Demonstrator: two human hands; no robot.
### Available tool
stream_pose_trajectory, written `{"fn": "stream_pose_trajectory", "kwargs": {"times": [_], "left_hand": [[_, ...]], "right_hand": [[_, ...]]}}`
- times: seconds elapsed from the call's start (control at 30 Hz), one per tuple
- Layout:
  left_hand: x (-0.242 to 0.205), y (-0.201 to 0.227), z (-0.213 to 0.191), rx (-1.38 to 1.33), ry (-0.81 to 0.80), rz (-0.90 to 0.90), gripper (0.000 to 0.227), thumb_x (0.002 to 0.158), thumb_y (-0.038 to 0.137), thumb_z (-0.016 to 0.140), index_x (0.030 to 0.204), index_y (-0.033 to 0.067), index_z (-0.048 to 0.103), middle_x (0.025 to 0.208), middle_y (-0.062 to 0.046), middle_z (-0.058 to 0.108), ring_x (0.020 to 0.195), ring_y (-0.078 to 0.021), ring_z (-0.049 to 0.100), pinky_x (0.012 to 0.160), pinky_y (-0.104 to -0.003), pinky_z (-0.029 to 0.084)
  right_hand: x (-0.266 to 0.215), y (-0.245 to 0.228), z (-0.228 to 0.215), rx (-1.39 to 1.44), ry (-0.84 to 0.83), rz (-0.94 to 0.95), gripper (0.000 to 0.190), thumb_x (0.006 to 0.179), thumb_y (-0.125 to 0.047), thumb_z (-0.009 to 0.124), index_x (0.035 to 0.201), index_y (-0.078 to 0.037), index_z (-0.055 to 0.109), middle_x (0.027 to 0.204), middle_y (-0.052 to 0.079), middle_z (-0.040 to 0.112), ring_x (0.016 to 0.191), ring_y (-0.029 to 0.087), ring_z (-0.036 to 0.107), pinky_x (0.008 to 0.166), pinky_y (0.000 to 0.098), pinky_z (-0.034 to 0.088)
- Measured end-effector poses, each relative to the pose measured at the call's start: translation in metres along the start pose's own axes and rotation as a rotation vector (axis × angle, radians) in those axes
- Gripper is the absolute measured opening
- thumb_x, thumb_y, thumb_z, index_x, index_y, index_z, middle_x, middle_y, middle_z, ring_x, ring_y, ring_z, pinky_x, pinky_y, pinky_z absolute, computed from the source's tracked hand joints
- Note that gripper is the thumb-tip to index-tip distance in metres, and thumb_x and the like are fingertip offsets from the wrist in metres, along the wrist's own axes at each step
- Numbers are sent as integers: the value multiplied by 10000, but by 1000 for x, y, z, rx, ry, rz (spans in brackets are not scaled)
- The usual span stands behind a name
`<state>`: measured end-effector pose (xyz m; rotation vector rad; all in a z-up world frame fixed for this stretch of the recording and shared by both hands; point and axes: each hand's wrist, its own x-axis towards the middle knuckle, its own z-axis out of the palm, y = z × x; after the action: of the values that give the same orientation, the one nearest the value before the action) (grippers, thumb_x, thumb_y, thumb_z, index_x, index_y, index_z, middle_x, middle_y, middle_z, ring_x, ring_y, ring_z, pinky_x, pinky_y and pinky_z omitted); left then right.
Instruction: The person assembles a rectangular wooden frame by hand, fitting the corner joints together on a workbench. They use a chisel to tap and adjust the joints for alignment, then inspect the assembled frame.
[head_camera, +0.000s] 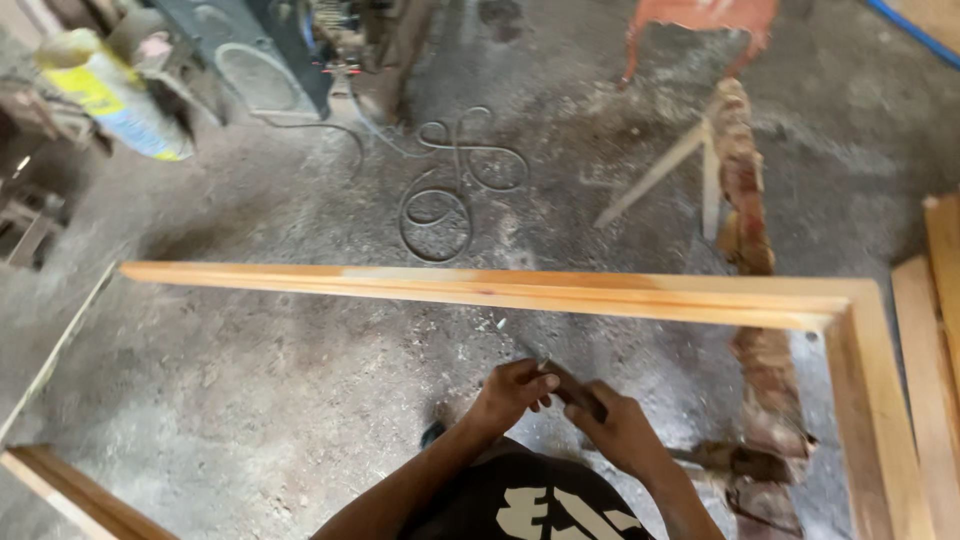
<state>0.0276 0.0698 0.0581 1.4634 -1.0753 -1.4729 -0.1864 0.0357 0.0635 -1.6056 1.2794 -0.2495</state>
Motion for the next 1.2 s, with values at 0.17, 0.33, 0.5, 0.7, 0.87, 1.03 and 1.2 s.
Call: {"fn": "stream_pose_trajectory", "kwargs": {"times": [0.17, 0.33, 0.5, 0.7, 0.87, 1.03, 1.2], "left_hand": [[-46, -31, -94, -475, 325, 101, 152, 931, 171, 765, 829, 61, 743, 705, -63, 667, 627, -124, 574, 625, -298, 475], [-102, -81, -220, -706, 573, 220, 229, 877, 71, 797, 679, 37, 688, 651, -84, 670, 585, -144, 571, 609, -307, 450], [-177, -120, -336, -900, 814, 388, 139, 840, 27, 784, 727, 0, 709, 756, -86, 718, 595, -134, 552, 603, -299, 426], [-275, -158, -452, -976, 1325, 319, 87, 862, 50, 737, 792, -2, 734, 687, -83, 664, 566, -152, 551, 563, -292, 396], [-347, -215, -525, -833, 1725, 373, 333, 1001, 151, 730, 710, 13, 642, 652, -57, 584, 575, -109, 480, 545, -276, 381], [-370, -252, -598, -663, 1841, 35, 203, 1022, 159, 713, 925, -10, 657, 730, -92, 611, 631, -122, 519, 562, -264, 414], [-374, -215, -718, -555, 1643, -494, 453, 899, 109, 615, 1351, 105, 590, 1042, -70, 743, 853, -159, 733, 678, -304, 607]], "right_hand": [[23, -72, 60, -161, -239, -40, 381, 864, -425, 734, 1034, -87, 688, 674, 65, 683, 579, 199, 673, 573, 356, 541], [58, -155, 169, -338, -373, -220, 398, 875, -454, 754, 990, -77, 700, 686, 108, 678, 601, 207, 608, 592, 382, 488], [85, -234, 285, -390, -476, -408, 384, 840, -387, 776, 1003, -57, 669, 734, 126, 727, 617, 211, 677, 595, 391, 517], [139, -314, 393, -564, -652, -392, 390, 860, -400, 731, 1080, -85, 664, 819, 136, 758, 661, 273, 711, 607, 412, 573], [233, -347, 463, -644, -515, -469, 480, 825, -465, 735, 1073, -61, 655, 747, 156, 730, 630, 274, 723, 617, 426, 550], [354, -396, 579, -762, -532, -665, 486, 837, -499, 748, 927, -28, 671, 661, 169, 658, 605, 302, 654, 617, 435, 516], [422, -527, 724, -850, -726, -512, 493, 867, -517, 701, 1012, -46, 672, 655, 188, 668, 613, 328, 683, 615, 454, 523]]}}
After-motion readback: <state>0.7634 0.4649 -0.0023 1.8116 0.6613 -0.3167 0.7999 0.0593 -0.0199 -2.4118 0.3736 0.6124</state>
